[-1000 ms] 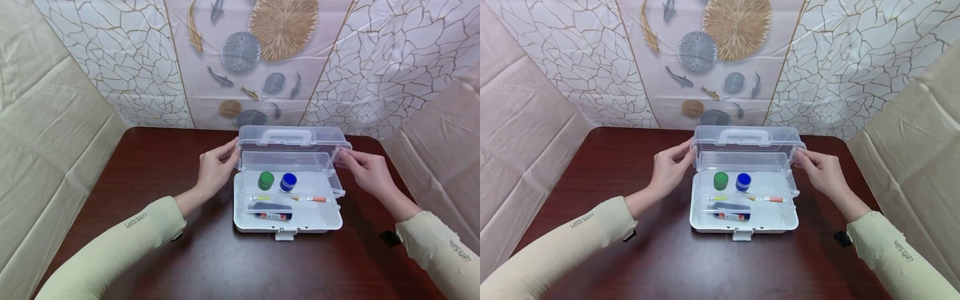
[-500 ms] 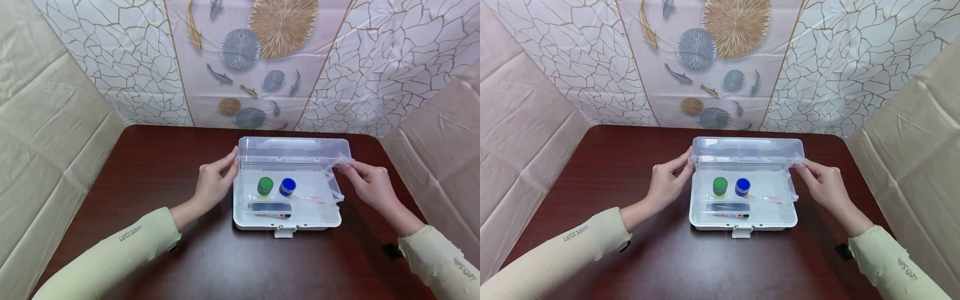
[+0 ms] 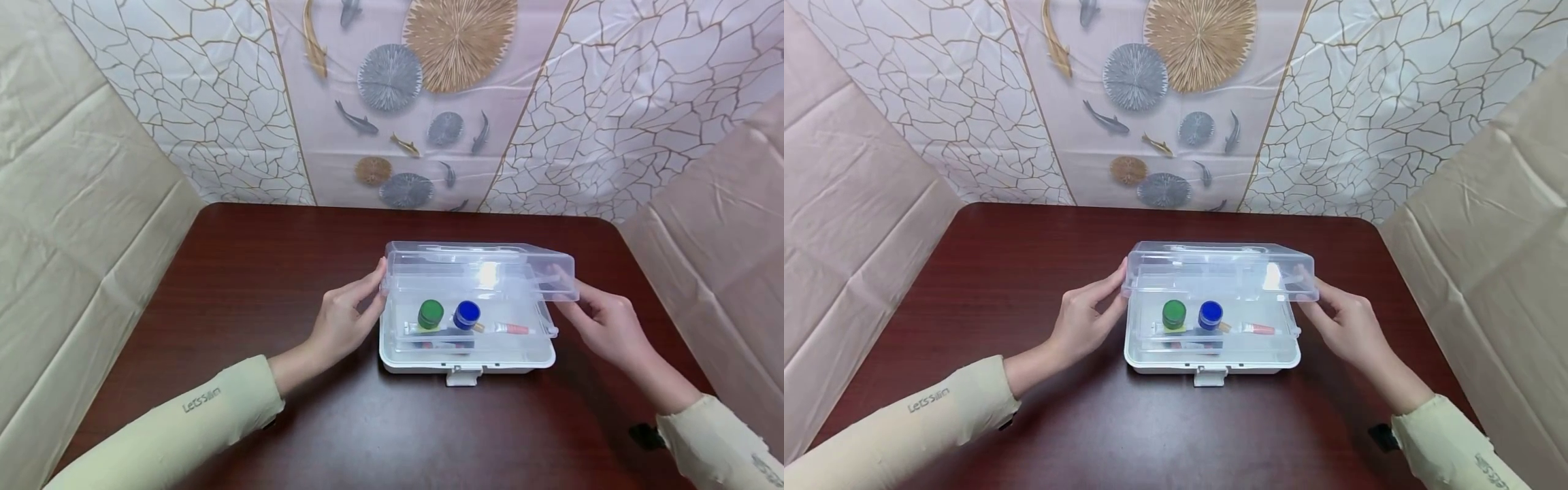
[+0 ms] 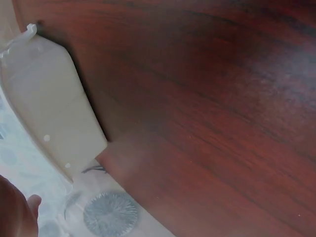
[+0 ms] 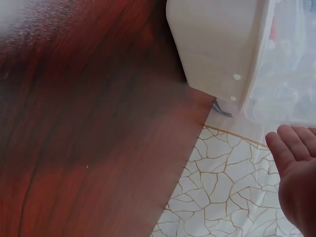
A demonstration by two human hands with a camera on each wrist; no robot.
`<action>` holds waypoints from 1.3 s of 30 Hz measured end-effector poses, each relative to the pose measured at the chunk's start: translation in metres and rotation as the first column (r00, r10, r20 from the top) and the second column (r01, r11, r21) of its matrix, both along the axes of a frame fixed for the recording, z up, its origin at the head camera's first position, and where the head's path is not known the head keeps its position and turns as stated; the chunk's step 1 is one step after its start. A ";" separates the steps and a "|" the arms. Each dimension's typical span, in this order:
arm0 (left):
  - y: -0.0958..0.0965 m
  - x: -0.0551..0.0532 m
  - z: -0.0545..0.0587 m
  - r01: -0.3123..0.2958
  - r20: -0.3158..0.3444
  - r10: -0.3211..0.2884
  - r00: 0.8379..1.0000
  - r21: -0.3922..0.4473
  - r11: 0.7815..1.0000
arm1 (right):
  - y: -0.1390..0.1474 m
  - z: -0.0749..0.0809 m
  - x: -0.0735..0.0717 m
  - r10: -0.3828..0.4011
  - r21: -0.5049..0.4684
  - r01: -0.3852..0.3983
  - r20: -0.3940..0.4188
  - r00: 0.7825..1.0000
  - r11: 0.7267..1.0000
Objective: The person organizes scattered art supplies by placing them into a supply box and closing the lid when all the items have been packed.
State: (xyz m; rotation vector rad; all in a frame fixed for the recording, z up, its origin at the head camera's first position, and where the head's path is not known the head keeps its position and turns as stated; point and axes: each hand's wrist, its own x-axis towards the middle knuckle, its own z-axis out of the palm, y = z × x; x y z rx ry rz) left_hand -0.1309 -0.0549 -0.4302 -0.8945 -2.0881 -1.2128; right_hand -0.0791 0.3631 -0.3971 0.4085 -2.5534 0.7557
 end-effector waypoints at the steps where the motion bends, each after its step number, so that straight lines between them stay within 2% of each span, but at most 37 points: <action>1: -0.001 0.001 0.000 0.005 0.001 -0.005 1.000 -0.006 1.000 | 0.002 0.001 0.001 0.013 0.011 -0.013 0.021 1.000 1.000; 4: -0.003 0.002 0.001 0.027 0.016 -0.027 1.000 -0.024 0.999 | 0.006 0.006 0.005 0.058 0.052 -0.062 0.089 0.994 0.997; 7: -0.006 0.003 0.005 0.048 0.045 -0.045 0.998 -0.051 0.998 | 0.009 0.015 0.007 0.108 0.095 -0.125 0.165 0.980 0.988; 11: -0.010 0.005 0.012 0.068 0.116 -0.058 0.992 -0.088 0.994 | 0.010 0.027 0.010 0.119 0.138 -0.162 0.278 0.953 0.977; 15: -0.011 0.008 0.018 0.078 0.193 -0.055 0.980 -0.112 0.991 | 0.010 0.033 0.014 0.139 0.117 -0.187 0.333 0.933 0.975; 19: -0.011 0.011 0.024 0.082 0.253 -0.053 0.966 -0.104 0.991 | 0.010 0.034 0.016 0.182 0.038 -0.208 0.343 0.922 0.977; 25: -0.007 0.019 0.025 0.057 0.310 -0.022 0.950 -0.102 0.993 | 0.009 0.033 0.016 0.113 -0.008 -0.118 0.363 0.925 0.993; 34: -0.006 0.032 0.014 0.049 0.252 -0.019 0.968 -0.110 0.993 | 0.003 0.016 0.026 0.113 -0.053 -0.101 0.308 0.945 0.993; 39: -0.004 0.039 0.006 0.036 0.230 -0.013 0.973 -0.095 0.995 | 0.000 0.007 0.033 0.099 -0.042 -0.091 0.268 0.958 0.995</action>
